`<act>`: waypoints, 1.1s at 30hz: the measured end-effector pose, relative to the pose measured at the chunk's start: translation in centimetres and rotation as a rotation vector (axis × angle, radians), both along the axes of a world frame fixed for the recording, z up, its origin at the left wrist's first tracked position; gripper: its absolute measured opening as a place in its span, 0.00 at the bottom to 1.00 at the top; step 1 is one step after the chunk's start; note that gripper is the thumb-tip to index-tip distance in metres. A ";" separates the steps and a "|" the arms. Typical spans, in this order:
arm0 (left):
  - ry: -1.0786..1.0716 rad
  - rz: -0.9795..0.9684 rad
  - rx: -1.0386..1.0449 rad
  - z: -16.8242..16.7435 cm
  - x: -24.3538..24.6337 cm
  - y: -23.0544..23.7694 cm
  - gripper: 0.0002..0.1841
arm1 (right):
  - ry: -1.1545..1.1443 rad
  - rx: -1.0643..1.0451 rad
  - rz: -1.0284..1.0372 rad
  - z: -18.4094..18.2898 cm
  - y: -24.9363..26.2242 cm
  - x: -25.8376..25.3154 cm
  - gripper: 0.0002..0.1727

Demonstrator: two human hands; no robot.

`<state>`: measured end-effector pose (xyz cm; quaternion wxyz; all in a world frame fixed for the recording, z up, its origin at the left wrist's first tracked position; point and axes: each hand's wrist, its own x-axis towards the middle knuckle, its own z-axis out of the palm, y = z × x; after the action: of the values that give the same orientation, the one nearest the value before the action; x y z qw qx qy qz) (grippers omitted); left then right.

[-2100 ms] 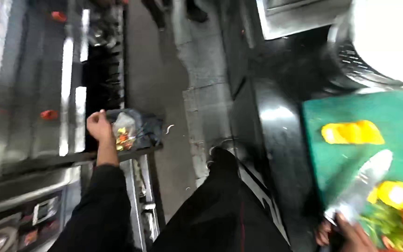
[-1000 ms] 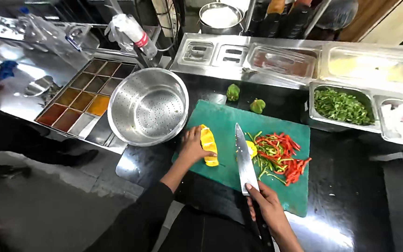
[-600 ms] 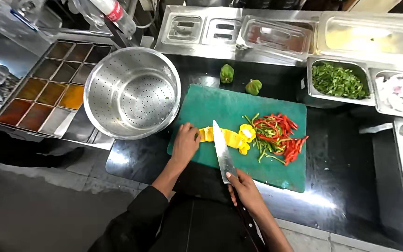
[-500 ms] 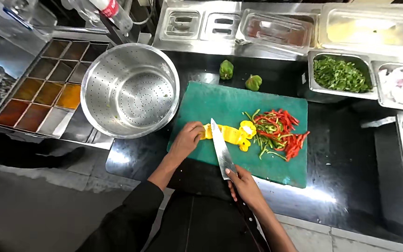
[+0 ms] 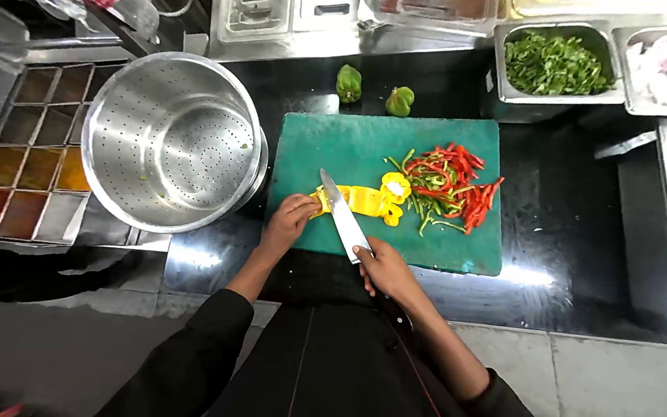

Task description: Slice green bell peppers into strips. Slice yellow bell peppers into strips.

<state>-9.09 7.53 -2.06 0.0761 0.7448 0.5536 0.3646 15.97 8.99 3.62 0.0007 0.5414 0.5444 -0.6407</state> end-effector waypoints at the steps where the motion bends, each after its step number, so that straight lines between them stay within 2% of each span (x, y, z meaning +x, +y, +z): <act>1: -0.008 0.003 -0.014 0.1 0.0 0.0 0.08 | 0.012 0.004 0.003 -0.2 0.0 0.0 0.18; 6: -0.054 0.012 -0.101 0.5 -0.2 0.2 0.09 | 0.063 -0.007 -0.002 -0.8 -0.1 0.5 0.17; 16: -0.075 0.027 -0.111 0.5 -0.1 0.3 0.08 | -0.007 0.069 0.010 0.1 1.0 -1.7 0.19; 22: -0.095 0.075 -0.134 0.4 -0.3 0.3 0.09 | -0.041 0.015 0.044 0.1 -0.6 -0.2 0.19; 28: -0.142 0.038 -0.193 0.6 -0.8 0.3 0.11 | -0.008 0.086 0.032 -0.1 0.7 -2.0 0.19; 33: -0.072 0.097 -0.154 0.4 -0.7 -0.1 0.09 | 0.017 0.016 0.035 -0.7 -0.9 0.7 0.18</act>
<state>-9.76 7.43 -1.64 0.1352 0.6955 0.6123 0.3507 16.65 8.11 2.95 0.0031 0.5264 0.5590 -0.6407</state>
